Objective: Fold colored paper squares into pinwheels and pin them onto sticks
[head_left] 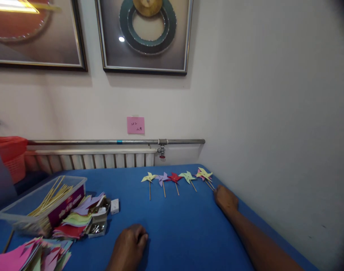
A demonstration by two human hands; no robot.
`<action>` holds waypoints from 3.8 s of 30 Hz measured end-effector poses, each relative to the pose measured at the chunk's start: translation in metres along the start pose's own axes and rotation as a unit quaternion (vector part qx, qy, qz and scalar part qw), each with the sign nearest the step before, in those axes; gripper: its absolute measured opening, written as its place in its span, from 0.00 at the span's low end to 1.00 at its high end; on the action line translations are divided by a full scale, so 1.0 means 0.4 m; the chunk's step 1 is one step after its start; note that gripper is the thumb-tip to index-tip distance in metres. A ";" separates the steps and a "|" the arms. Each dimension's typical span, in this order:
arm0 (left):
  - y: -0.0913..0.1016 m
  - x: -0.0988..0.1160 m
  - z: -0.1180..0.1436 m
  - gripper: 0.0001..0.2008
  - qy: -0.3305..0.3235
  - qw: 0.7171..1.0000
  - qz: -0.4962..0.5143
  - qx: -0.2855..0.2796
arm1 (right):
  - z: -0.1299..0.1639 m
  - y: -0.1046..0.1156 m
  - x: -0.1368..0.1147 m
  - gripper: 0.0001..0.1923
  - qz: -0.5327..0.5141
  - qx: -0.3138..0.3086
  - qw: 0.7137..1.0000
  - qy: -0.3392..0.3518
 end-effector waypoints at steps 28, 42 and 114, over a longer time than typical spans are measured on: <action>0.044 0.056 0.033 0.12 -0.047 0.992 -0.110 -0.025 | 0.538 -0.077 -0.349 0.11 -0.215 -0.086 0.854 0.466; 0.183 -0.156 0.470 0.07 -0.085 0.857 -0.275 0.428 | 0.590 -0.172 -0.388 0.17 -0.293 -0.102 0.846 0.435; 0.060 0.026 0.000 0.13 0.013 0.837 0.547 0.017 | 0.559 -0.187 -0.468 0.25 -0.751 -0.325 0.549 0.171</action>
Point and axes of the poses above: each hand's wrist, its own z-axis away from the middle knuckle, its own y-axis out of the back of the hand, x = y × z, the point moved 2 cm from there along -z, towards the middle knuckle, and after that the axes turned 12 degrees about -x, right-handed, at the moved point
